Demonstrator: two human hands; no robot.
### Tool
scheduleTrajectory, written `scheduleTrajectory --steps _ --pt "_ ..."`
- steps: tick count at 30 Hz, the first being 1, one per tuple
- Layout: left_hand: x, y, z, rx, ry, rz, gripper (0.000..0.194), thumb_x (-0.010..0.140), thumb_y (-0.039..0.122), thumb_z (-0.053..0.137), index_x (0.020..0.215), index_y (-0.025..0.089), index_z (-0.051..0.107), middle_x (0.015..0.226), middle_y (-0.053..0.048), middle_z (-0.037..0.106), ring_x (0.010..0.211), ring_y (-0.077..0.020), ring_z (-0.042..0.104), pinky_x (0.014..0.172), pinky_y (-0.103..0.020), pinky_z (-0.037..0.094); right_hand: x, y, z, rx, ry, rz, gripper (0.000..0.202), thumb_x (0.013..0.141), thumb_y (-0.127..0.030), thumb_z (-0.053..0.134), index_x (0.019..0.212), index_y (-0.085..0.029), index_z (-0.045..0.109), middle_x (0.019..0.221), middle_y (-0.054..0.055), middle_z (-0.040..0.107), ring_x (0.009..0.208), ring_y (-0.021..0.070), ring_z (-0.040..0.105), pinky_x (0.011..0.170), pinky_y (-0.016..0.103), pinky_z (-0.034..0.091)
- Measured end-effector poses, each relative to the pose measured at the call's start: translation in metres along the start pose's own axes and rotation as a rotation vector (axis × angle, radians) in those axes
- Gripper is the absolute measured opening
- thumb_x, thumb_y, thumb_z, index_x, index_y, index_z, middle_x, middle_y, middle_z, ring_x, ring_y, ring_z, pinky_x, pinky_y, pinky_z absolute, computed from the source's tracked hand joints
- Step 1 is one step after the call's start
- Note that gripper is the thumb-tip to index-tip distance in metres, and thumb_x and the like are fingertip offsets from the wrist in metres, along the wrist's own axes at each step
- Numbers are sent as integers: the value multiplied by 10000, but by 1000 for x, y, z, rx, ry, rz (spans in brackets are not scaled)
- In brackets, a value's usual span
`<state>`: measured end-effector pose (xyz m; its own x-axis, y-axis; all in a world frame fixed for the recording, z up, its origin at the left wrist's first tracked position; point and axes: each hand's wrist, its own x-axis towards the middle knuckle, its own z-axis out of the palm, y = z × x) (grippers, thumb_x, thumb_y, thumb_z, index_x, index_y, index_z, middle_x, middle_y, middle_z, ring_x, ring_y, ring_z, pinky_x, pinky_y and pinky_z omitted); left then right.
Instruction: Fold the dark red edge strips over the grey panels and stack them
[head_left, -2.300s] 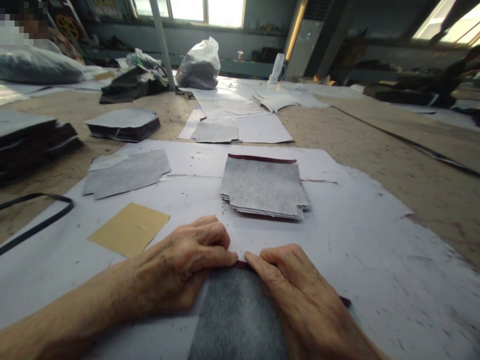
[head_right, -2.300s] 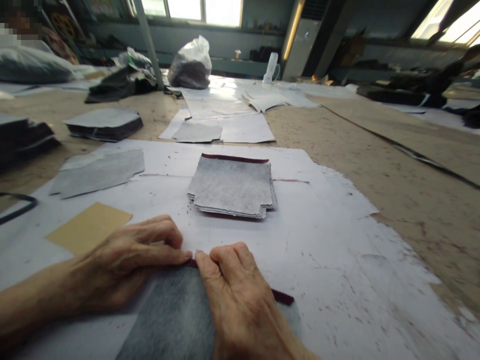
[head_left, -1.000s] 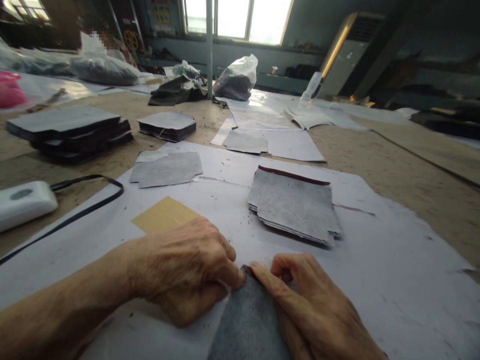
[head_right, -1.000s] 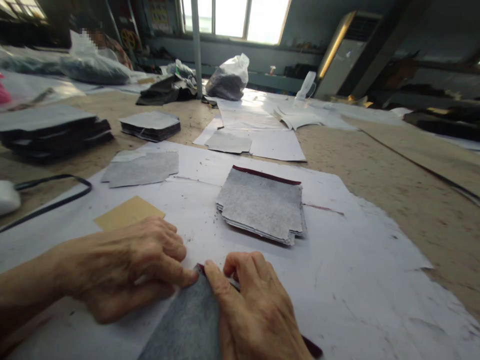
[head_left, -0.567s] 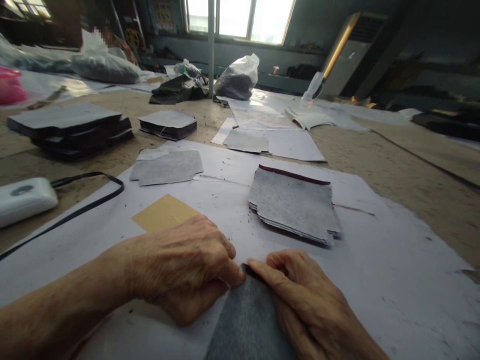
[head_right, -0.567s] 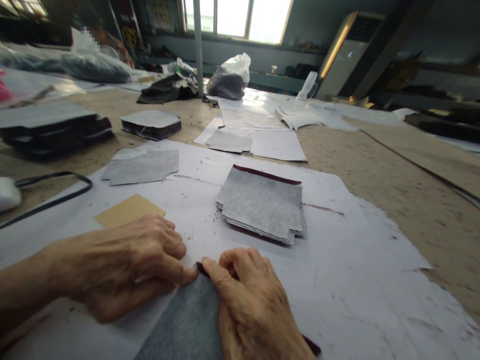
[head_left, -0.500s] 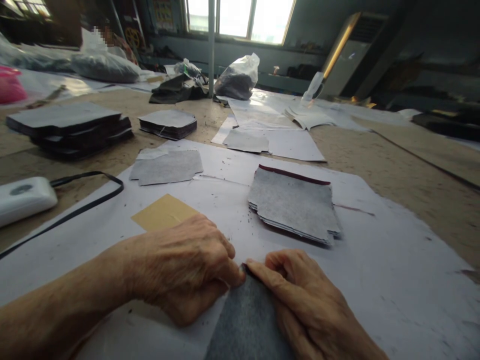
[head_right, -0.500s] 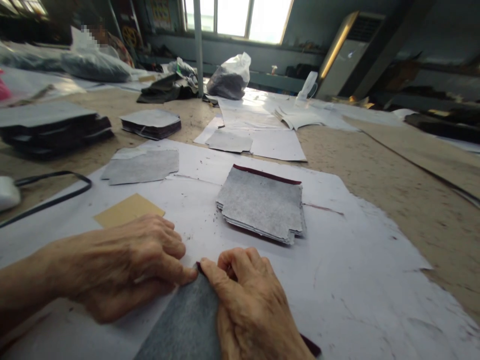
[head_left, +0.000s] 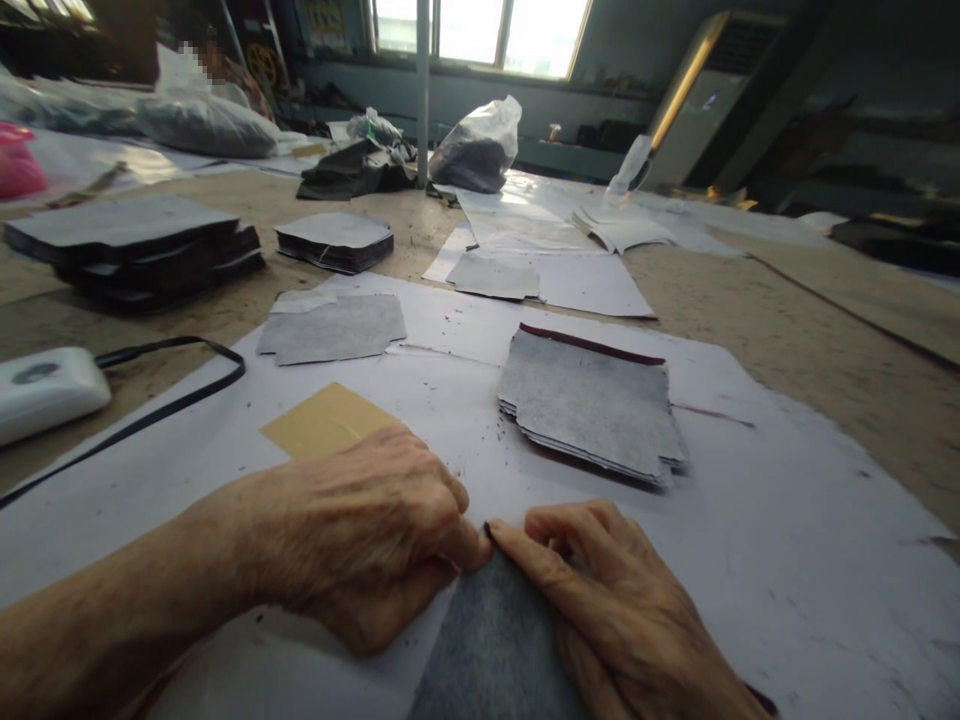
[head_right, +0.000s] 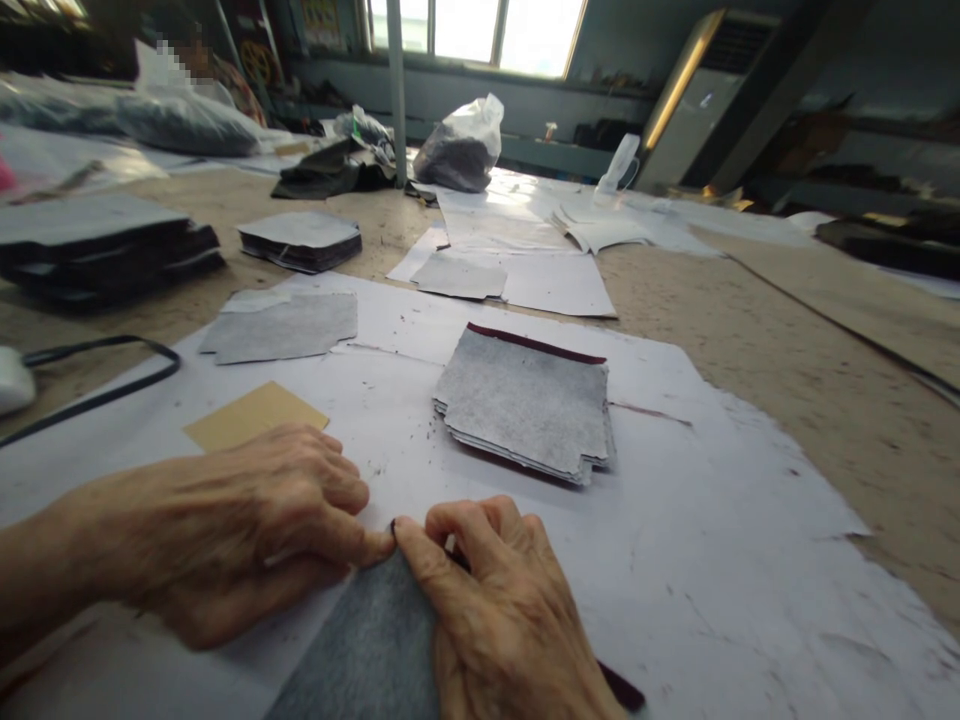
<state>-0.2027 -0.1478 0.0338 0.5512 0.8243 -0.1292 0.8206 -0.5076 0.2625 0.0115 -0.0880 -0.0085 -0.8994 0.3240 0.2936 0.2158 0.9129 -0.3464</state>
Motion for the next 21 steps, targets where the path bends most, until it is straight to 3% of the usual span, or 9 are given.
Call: scheduleTrajectory --steps 4,8,15,18,21 --pt "0 1 0 -7 -2 -8 86 736 169 515 663 206 541 586 32 563 610 -142 573 589 -293 341 2 -5 -1 4 -29 7 373 839 -140 421 1197 -223 486 973 39 575 817 185 473 651 334 383" --pt "-1 -1 -1 -24 10 10 86 721 165 530 647 196 561 574 23 541 598 -138 551 574 -286 337 5 -10 1 -75 39 -12 273 847 -132 397 1068 -186 548 922 31 597 766 179 460 629 338 338" --pt "-7 -17 -3 -379 51 101 248 741 121 549 932 219 673 643 8 572 584 -109 524 569 -243 364 2 -6 3 -135 102 -82 342 822 -121 411 1136 -157 542 978 38 594 807 186 471 641 334 360" --pt "-12 -21 -6 -553 175 86 165 763 161 580 866 211 698 644 9 583 560 -88 517 551 -221 372 1 -5 3 -130 122 -69 334 815 -124 420 1120 -156 556 938 48 598 777 193 480 627 343 384" --pt "-10 -19 -7 -586 292 56 102 750 169 600 790 178 693 595 18 547 538 -79 498 527 -203 372 0 -7 3 -127 222 -26 314 795 -82 417 1070 -98 568 891 96 590 753 204 491 600 346 403"
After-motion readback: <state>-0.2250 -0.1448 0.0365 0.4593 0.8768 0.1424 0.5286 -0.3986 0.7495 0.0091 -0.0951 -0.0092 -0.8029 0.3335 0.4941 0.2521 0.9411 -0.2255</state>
